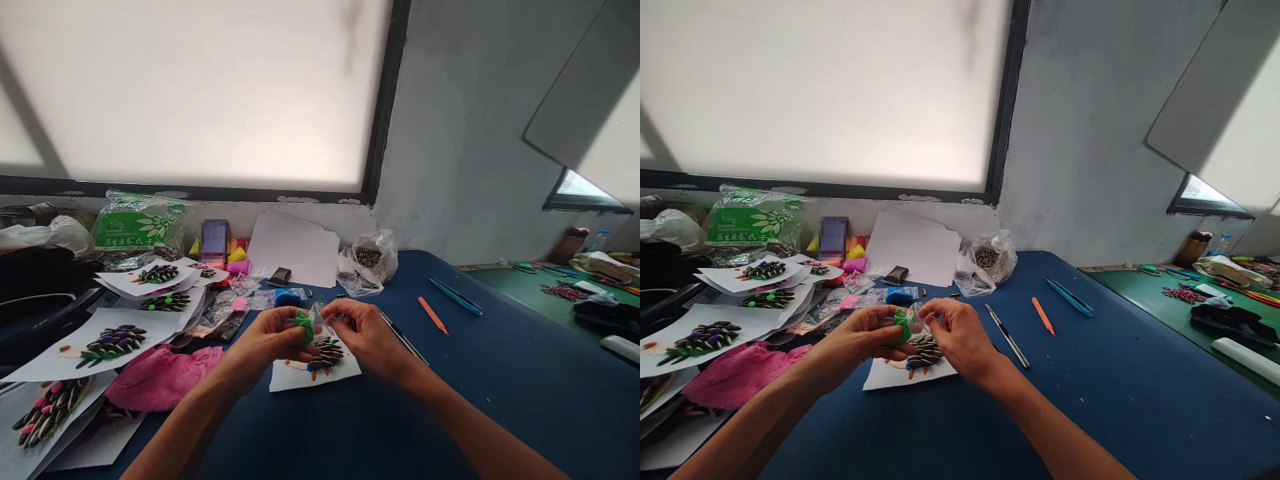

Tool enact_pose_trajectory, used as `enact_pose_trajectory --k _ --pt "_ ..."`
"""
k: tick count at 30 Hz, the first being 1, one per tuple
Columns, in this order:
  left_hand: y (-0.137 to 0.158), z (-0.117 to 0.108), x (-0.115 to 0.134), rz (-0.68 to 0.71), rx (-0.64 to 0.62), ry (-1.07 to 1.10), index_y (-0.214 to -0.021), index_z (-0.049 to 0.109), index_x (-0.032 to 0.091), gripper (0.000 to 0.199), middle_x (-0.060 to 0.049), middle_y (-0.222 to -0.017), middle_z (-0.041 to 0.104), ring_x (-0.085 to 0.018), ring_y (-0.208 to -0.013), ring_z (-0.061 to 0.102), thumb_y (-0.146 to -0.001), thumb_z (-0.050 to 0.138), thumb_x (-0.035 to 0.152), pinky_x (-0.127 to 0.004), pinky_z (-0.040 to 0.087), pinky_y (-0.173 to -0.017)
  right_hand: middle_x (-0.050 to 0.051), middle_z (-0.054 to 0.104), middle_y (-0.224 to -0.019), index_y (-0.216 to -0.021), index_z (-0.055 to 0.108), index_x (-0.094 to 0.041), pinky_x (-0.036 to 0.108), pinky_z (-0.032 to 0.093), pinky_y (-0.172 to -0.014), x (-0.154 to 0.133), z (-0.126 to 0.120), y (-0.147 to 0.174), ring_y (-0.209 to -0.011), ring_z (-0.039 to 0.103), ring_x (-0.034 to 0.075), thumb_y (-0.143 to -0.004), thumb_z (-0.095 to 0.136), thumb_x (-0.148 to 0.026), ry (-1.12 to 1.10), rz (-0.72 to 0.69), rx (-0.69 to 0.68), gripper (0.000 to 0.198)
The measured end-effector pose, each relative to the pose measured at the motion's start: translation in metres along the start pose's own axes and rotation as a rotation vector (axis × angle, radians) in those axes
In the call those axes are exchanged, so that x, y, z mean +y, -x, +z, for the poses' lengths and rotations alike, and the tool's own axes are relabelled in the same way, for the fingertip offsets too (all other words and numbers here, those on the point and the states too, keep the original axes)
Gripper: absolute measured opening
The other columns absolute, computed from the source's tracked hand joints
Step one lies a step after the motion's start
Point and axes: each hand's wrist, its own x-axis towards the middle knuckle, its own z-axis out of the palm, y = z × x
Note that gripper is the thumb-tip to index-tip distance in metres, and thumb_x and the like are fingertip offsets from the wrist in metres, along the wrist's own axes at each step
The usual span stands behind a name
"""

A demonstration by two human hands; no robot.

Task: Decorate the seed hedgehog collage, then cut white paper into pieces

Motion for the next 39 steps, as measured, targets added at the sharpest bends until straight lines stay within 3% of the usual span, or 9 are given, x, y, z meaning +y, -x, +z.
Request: enact_pose_trajectory --k 6,13,18,25,28,32,39 --pt "0.0 0.005 0.0 -0.038 0.008 0.019 -0.098 0.06 0.013 0.055 -0.005 -0.08 0.076 -0.02 -0.07 0.074 -0.056 0.088 0.035 -0.03 0.06 -0.07 0.003 0.068 -0.083 -0.075 0.073 -0.017 0.026 0.047 -0.072 0.005 0.003 -0.004 -0.079 0.062 0.015 -0.076 0.049 -0.004 -0.148 0.009 -0.088 0.028" --pt "0.002 0.013 0.005 -0.081 0.034 -0.085 -0.095 0.058 0.012 0.048 -0.005 -0.074 0.075 -0.02 -0.064 0.073 -0.057 0.082 0.027 -0.029 0.059 -0.063 0.004 0.069 -0.077 -0.079 0.074 -0.015 0.027 0.049 -0.064 0.006 0.01 -0.001 -0.07 0.062 0.016 -0.078 0.064 -0.022 -0.34 0.08 -0.08 0.012" --pt "0.002 0.014 0.007 -0.097 0.018 -0.159 -0.086 0.06 0.013 0.036 -0.004 -0.068 0.074 -0.019 -0.059 0.072 -0.059 0.079 0.029 -0.027 0.057 -0.057 0.002 0.067 -0.075 -0.077 0.072 -0.015 0.023 0.045 -0.055 0.005 0.011 0.0 -0.06 0.056 0.012 -0.077 0.066 -0.022 -0.246 0.057 -0.029 0.008" --pt "0.001 0.012 0.003 -0.06 -0.014 -0.199 -0.077 0.057 0.015 0.03 -0.005 -0.068 0.073 -0.02 -0.062 0.073 -0.066 0.077 0.035 -0.028 0.057 -0.062 0.001 0.069 -0.084 -0.09 0.076 -0.021 0.022 0.043 -0.059 -0.001 0.011 0.002 -0.064 0.055 0.01 -0.08 0.065 -0.015 -0.077 -0.034 -0.056 0.015" --pt "0.003 0.014 0.004 -0.054 -0.037 -0.174 -0.091 0.056 0.014 0.04 -0.009 -0.074 0.075 -0.022 -0.067 0.073 -0.068 0.077 0.039 -0.032 0.058 -0.065 0.001 0.067 -0.082 -0.089 0.076 -0.022 0.023 0.043 -0.061 -0.001 0.011 0.003 -0.067 0.056 0.012 -0.08 0.067 -0.013 0.055 -0.081 -0.063 0.016" --pt "0.006 0.017 0.007 -0.067 0.039 -0.13 -0.112 0.048 0.012 0.057 -0.009 -0.078 0.075 -0.024 -0.068 0.074 -0.068 0.077 0.033 -0.036 0.059 -0.069 0.002 0.066 -0.08 -0.082 0.075 -0.021 0.024 0.043 -0.063 0.0 0.012 0.004 -0.07 0.058 0.013 -0.082 0.065 -0.012 0.168 -0.152 -0.028 0.014" --pt "0.007 0.018 0.009 -0.099 0.09 -0.164 -0.114 0.048 0.012 0.051 -0.007 -0.074 0.074 -0.023 -0.062 0.073 -0.07 0.071 0.023 -0.037 0.058 -0.068 0.001 0.066 -0.084 -0.088 0.075 -0.024 0.023 0.043 -0.064 0.002 0.011 0.004 -0.071 0.06 0.013 -0.081 0.068 -0.014 0.275 -0.161 -0.123 0.015"
